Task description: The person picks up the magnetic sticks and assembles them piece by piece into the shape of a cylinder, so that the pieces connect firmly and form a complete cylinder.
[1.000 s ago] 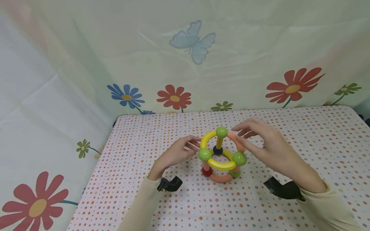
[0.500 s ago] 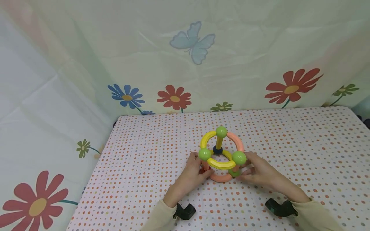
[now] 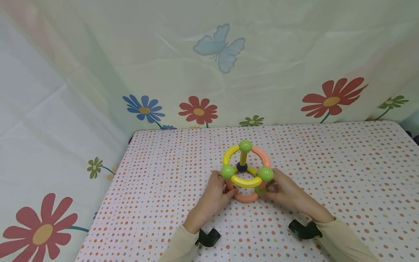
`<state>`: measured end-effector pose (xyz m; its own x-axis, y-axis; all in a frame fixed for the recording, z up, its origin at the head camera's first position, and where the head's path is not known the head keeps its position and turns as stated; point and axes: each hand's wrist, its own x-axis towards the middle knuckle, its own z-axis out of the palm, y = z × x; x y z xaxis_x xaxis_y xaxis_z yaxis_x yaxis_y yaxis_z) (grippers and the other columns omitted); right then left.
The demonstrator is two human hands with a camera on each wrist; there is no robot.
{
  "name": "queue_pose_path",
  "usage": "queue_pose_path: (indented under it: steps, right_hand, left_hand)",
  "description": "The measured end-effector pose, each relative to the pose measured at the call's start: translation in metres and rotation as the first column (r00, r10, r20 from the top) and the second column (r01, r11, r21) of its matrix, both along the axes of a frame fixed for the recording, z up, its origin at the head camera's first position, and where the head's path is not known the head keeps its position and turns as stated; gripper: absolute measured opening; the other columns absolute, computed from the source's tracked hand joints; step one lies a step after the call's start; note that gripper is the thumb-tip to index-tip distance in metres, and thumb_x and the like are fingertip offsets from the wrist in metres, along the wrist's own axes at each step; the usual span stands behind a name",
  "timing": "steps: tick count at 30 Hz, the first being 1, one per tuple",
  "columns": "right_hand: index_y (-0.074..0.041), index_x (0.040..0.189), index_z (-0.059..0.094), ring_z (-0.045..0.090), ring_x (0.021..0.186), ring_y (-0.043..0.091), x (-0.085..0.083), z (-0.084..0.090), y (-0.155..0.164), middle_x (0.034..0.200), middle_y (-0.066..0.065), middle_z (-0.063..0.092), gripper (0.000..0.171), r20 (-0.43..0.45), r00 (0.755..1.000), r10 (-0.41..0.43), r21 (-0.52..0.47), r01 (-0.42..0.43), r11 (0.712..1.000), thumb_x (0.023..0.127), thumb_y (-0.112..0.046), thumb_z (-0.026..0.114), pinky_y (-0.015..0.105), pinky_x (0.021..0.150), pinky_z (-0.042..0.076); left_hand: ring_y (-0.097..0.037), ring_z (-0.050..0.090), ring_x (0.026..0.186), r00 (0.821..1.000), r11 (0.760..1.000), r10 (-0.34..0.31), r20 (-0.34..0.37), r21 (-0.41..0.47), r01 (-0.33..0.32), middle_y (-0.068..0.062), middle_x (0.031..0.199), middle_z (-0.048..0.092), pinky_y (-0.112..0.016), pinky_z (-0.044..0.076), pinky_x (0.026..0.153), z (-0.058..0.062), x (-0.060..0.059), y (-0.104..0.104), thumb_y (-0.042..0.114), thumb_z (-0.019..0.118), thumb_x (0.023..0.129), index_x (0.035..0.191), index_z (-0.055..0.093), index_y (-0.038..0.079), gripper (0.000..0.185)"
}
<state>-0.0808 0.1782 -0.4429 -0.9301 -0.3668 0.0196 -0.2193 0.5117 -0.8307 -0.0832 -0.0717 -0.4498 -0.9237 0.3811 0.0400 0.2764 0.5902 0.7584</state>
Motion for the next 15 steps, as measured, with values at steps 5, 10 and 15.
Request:
queue_pose_path:
  steps: [5, 10, 15]
  right_hand:
    - [-0.006, 0.097, 0.063, 0.063, 0.094, 0.021, -0.0017, 0.0000, -0.0031, 0.113, 0.015, 0.054, 0.027, 0.030, 1.000, -0.002, -0.003, 0.003, 1.000, 0.084, -0.001, 0.086, 0.033, 0.076, 0.058]
    - [-0.006, 0.096, 0.064, 0.063, 0.095, 0.022, -0.0022, 0.0006, -0.0038, 0.112, 0.015, 0.054, 0.025, 0.030, 1.000, -0.008, -0.004, 0.008, 1.000, 0.084, -0.001, 0.086, 0.031, 0.076, 0.058]
    - [-0.004, 0.096, 0.064, 0.065, 0.093, 0.022, -0.0019, 0.0016, -0.0039, 0.109, 0.015, 0.054, 0.026, 0.008, 1.000, -0.009, -0.012, 0.009, 1.000, 0.083, 0.003, 0.085, 0.032, 0.076, 0.059]
  left_hand:
    - [-0.018, 0.046, 0.105, 0.999, 1.000, 0.009, 0.037, 0.011, -0.010, -0.007, 0.114, 0.047, -0.023, 0.045, 0.076, 0.0004, -0.0018, -0.0038, 0.015, 0.078, 0.097, 0.079, 0.062, 0.011, 0.024]
    - [-0.017, 0.044, 0.102, 0.999, 1.000, 0.005, 0.043, 0.001, -0.006, -0.005, 0.112, 0.046, -0.023, 0.042, 0.076, 0.0023, -0.0031, -0.0056, 0.018, 0.079, 0.096, 0.080, 0.062, 0.013, 0.024]
    - [-0.018, 0.042, 0.101, 0.999, 1.000, 0.002, 0.034, -0.013, -0.001, -0.004, 0.110, 0.045, -0.025, 0.040, 0.077, 0.0033, -0.0040, -0.0052, 0.019, 0.079, 0.096, 0.080, 0.063, 0.013, 0.024]
